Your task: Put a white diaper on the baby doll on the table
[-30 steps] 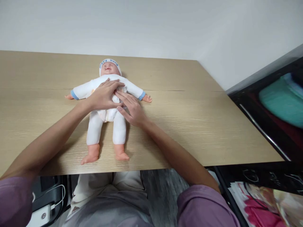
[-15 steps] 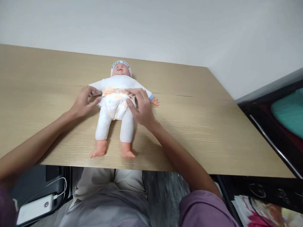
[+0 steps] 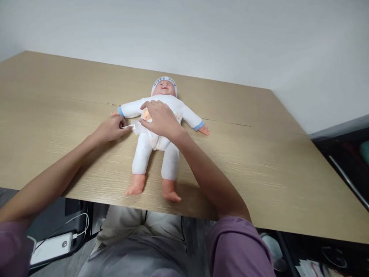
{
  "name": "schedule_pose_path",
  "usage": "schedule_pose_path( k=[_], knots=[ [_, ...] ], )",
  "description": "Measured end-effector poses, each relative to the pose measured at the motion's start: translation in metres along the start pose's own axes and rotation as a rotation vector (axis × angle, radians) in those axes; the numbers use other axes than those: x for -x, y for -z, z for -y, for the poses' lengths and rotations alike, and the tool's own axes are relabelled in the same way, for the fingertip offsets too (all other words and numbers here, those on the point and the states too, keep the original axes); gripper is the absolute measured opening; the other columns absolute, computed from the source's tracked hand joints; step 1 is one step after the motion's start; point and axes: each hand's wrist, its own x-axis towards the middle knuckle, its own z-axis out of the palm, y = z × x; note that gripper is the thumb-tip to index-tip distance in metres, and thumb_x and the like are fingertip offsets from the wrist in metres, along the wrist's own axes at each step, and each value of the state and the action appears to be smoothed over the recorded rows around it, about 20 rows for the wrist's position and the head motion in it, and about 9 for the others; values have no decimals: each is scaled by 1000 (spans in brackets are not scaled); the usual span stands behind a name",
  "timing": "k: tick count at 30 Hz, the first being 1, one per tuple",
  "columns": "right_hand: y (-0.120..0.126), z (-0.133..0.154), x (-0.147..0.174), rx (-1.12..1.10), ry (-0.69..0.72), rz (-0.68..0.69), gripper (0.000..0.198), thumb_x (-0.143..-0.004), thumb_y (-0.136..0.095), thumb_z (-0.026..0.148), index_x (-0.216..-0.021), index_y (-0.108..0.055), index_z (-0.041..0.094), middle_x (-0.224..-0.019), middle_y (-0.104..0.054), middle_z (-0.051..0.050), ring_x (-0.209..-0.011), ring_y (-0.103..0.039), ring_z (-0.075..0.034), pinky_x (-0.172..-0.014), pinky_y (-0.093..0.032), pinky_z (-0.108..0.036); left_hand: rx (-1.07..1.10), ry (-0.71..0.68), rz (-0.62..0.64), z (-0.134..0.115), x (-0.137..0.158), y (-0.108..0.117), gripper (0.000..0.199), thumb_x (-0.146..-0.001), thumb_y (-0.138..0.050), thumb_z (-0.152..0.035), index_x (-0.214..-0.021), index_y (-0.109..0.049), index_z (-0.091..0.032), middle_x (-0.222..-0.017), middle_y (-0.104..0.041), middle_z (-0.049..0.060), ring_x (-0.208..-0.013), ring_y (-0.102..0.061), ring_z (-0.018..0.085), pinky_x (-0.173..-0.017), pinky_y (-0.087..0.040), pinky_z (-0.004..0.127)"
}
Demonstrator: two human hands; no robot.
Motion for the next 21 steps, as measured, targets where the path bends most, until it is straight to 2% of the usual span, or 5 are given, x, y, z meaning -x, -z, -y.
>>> schedule_pose_path(
  k=[5,9,12,16,21],
  knots=[
    [-2,-4,3,-55,-20,-12,43,-100,-75,43,-137,-69,21,-112,-74,-13,-113,-64,-37,-104,-49,-52,250,140,59,-3,-9,9,30,-88,-69,-45,-70,-56,-24,-73,-63,4,-71,-58,23,-68,-42,37],
    [-4,-6,2,-62,-22,-9,55,-99,-76,45,-148,-65,21,-118,-76,-14,-115,-67,-39,-105,-52,-56,541,71,34,-21,-15,21,35,-91,-65,-43,-66,-49,-24,-65,-50,1,-63,-44,17,-61,-33,34],
    [-9,-8,1,-42,-27,-31,66,-102,-74,47,-160,-59,19,-122,-77,-16,-117,-68,-40,-106,-53,-58,647,-36,31,-47,-22,22,33,-93,-66,-42,-69,-54,-24,-68,-52,1,-65,-47,18,-64,-38,35],
    [-15,-11,0,-15,-18,-58,79,-99,-75,41,-172,-50,20,-122,-79,-15,-118,-68,-41,-108,-53,-60,756,-72,109,-78,-34,10,29,-93,-68,-43,-74,-62,-23,-75,-61,4,-70,-53,19,-69,-43,38],
    [-15,-12,-1,-16,-48,-34,79,-104,-72,41,-176,-46,18,-122,-78,-16,-121,-67,-40,-110,-53,-58,793,-196,121,-82,-43,4,42,-101,-59,-58,-77,-60,-23,-82,-62,6,-77,-56,23,-75,-49,41]
  ],
)
